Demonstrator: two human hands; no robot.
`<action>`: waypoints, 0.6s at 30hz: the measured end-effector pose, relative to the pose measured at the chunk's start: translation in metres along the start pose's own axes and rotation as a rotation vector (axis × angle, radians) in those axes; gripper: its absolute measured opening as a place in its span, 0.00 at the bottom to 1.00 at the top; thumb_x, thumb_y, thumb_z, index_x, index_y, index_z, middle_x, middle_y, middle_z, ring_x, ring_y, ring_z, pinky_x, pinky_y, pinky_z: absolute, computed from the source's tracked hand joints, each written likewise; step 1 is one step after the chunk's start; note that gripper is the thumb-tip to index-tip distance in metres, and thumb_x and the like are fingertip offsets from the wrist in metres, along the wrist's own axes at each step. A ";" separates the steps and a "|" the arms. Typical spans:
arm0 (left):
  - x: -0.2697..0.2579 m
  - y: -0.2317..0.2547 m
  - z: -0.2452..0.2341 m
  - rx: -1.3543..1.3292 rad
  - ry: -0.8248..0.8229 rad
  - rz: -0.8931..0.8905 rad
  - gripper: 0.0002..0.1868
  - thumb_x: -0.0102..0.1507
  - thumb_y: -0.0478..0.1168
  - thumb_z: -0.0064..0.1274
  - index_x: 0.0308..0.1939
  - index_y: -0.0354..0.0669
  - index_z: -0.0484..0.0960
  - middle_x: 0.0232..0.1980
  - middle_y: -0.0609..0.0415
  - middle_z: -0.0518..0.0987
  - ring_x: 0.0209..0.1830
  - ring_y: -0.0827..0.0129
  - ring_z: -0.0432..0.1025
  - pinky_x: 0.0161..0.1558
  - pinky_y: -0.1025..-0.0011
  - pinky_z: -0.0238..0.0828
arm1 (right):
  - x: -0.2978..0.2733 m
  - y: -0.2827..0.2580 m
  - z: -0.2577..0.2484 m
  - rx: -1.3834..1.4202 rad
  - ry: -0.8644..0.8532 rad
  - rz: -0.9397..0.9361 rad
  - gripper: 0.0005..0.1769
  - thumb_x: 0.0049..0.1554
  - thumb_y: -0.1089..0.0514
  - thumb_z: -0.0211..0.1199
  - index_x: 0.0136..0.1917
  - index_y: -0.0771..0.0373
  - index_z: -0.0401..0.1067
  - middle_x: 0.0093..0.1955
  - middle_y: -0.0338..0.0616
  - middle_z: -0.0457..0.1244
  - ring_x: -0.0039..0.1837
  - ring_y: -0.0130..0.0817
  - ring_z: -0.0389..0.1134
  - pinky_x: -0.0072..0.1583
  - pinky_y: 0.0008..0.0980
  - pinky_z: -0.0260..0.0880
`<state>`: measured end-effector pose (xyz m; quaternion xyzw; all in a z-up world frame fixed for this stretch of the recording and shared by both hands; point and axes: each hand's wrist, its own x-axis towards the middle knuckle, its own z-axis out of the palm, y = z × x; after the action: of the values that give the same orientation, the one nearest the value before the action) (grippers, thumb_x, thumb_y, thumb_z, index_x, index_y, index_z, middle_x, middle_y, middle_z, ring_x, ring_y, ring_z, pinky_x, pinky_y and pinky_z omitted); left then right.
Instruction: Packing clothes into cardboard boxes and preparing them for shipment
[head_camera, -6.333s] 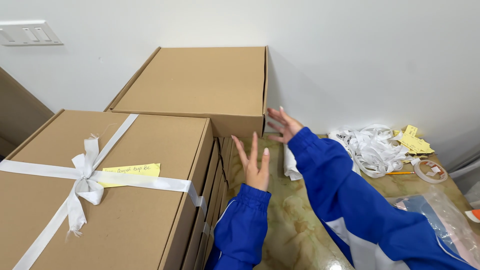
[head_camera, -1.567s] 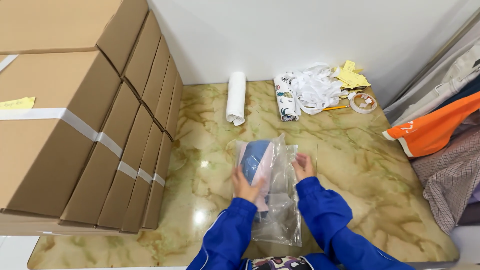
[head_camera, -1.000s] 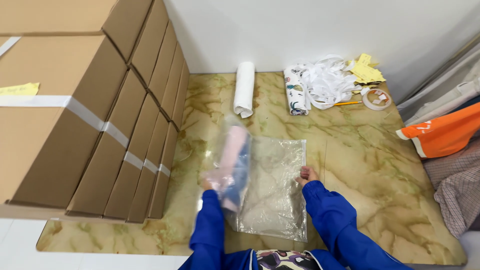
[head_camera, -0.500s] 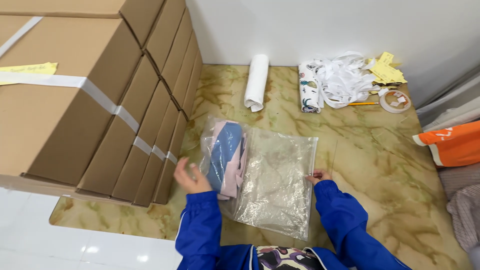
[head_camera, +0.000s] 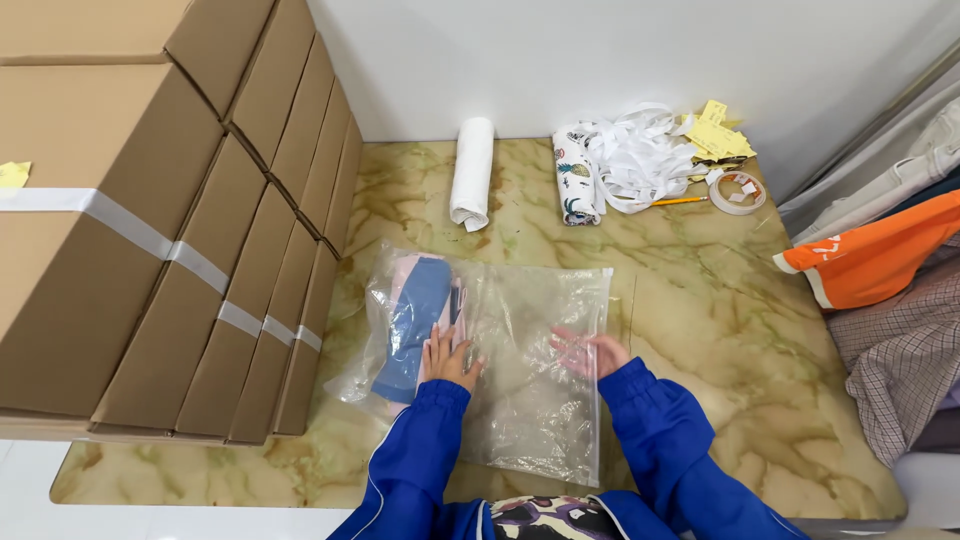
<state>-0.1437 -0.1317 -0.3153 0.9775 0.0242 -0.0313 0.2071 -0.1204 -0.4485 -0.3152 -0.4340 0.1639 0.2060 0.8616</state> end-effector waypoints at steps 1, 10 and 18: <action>0.001 -0.003 0.002 -0.050 0.002 0.003 0.23 0.63 0.58 0.52 0.59 0.57 0.78 0.76 0.58 0.59 0.84 0.58 0.35 0.80 0.54 0.27 | -0.014 -0.011 0.021 0.172 -0.144 0.015 0.09 0.52 0.52 0.60 0.44 0.57 0.68 0.70 0.62 0.63 0.68 0.60 0.66 0.60 0.53 0.73; 0.012 -0.049 -0.020 -0.014 0.295 -0.025 0.36 0.62 0.56 0.55 0.73 0.59 0.63 0.80 0.52 0.52 0.82 0.54 0.45 0.77 0.43 0.37 | 0.080 0.058 -0.015 -0.109 -0.584 0.232 0.45 0.49 0.40 0.68 0.75 0.56 0.60 0.74 0.64 0.58 0.60 0.48 0.71 0.54 0.30 0.74; -0.006 -0.065 -0.058 -0.046 0.006 -0.186 0.39 0.69 0.70 0.30 0.81 0.71 0.39 0.85 0.60 0.30 0.84 0.59 0.29 0.79 0.47 0.23 | 0.081 0.051 0.092 -0.696 -0.315 0.229 0.40 0.51 0.53 0.79 0.72 0.59 0.64 0.70 0.53 0.64 0.66 0.45 0.70 0.60 0.39 0.73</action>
<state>-0.1503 -0.0493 -0.2884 0.9661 0.1165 -0.0468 0.2258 -0.0662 -0.3287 -0.3348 -0.6421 -0.0025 0.4082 0.6489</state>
